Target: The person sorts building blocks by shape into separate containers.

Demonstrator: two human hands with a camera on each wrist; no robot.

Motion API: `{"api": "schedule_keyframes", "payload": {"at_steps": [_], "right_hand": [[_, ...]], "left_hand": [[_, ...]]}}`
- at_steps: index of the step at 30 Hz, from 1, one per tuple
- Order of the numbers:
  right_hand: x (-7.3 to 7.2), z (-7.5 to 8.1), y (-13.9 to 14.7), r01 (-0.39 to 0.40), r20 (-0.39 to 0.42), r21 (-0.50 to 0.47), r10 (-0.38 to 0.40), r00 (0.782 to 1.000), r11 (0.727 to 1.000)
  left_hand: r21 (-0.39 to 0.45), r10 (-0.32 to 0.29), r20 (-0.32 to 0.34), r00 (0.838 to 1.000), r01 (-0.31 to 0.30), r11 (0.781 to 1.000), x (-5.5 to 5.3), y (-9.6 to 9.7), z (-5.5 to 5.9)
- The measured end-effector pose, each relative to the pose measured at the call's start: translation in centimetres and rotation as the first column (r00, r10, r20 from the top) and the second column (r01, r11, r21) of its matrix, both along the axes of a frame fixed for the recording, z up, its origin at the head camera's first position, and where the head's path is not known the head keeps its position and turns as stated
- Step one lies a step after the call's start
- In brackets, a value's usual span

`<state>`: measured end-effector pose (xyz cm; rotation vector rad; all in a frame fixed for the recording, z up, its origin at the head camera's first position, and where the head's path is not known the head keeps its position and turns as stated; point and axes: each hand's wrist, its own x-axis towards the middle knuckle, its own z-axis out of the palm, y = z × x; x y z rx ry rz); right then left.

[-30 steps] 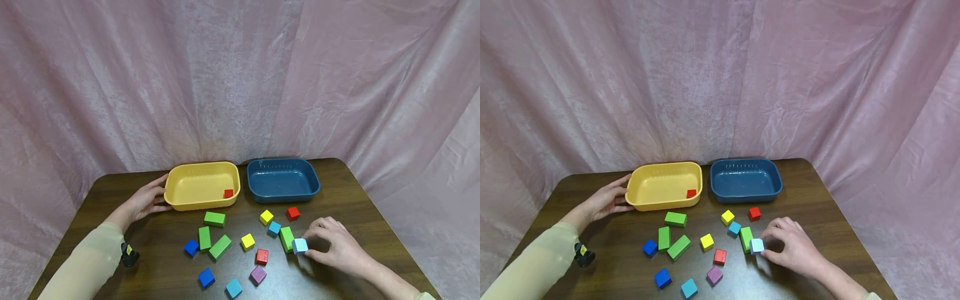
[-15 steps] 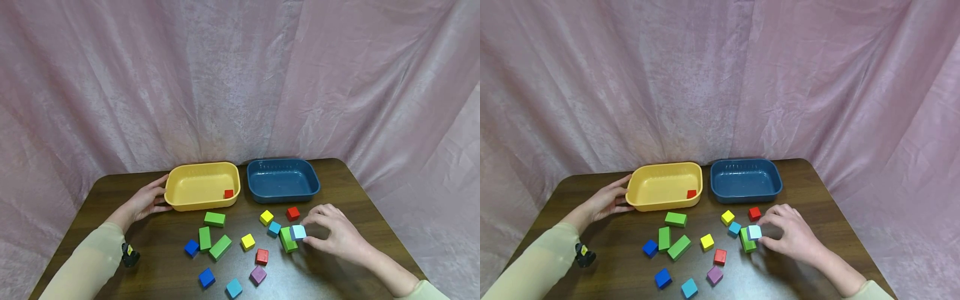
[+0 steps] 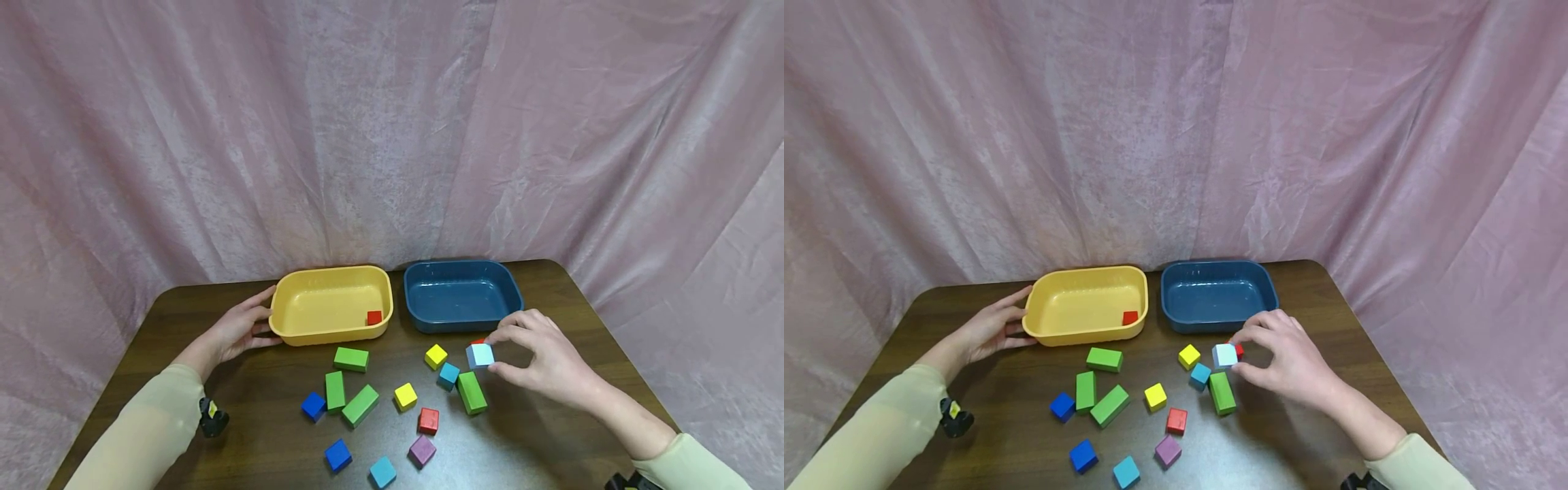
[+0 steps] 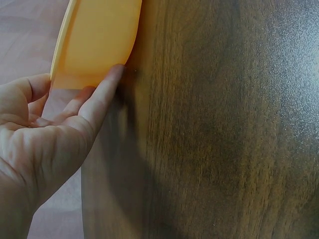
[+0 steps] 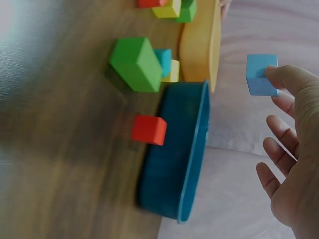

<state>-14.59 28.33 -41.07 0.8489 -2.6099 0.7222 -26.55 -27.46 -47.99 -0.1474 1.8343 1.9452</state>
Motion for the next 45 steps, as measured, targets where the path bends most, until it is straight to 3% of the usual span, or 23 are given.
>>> {"api": "schedule_keyframes", "payload": {"at_steps": [16,31,45], "right_hand": [[-3.9,3.1,-3.2,-0.042,-0.003,-0.015,0.042,0.999,0.999],[-7.2,3.8,-7.1,-0.048,0.026,-0.065,0.050,0.998,0.997],[-9.3,3.9,-9.2,-0.030,0.059,-0.105,0.036,0.998,0.994]], "left_hand": [[-0.004,-0.010,-0.006,1.000,0.010,1.000,0.1,0.0,0.1],[-0.009,-0.012,-0.022,1.000,0.012,1.000,0.2,0.1,0.2],[-0.003,-0.010,-0.017,1.000,0.010,1.000,0.3,0.0,0.2]]}}
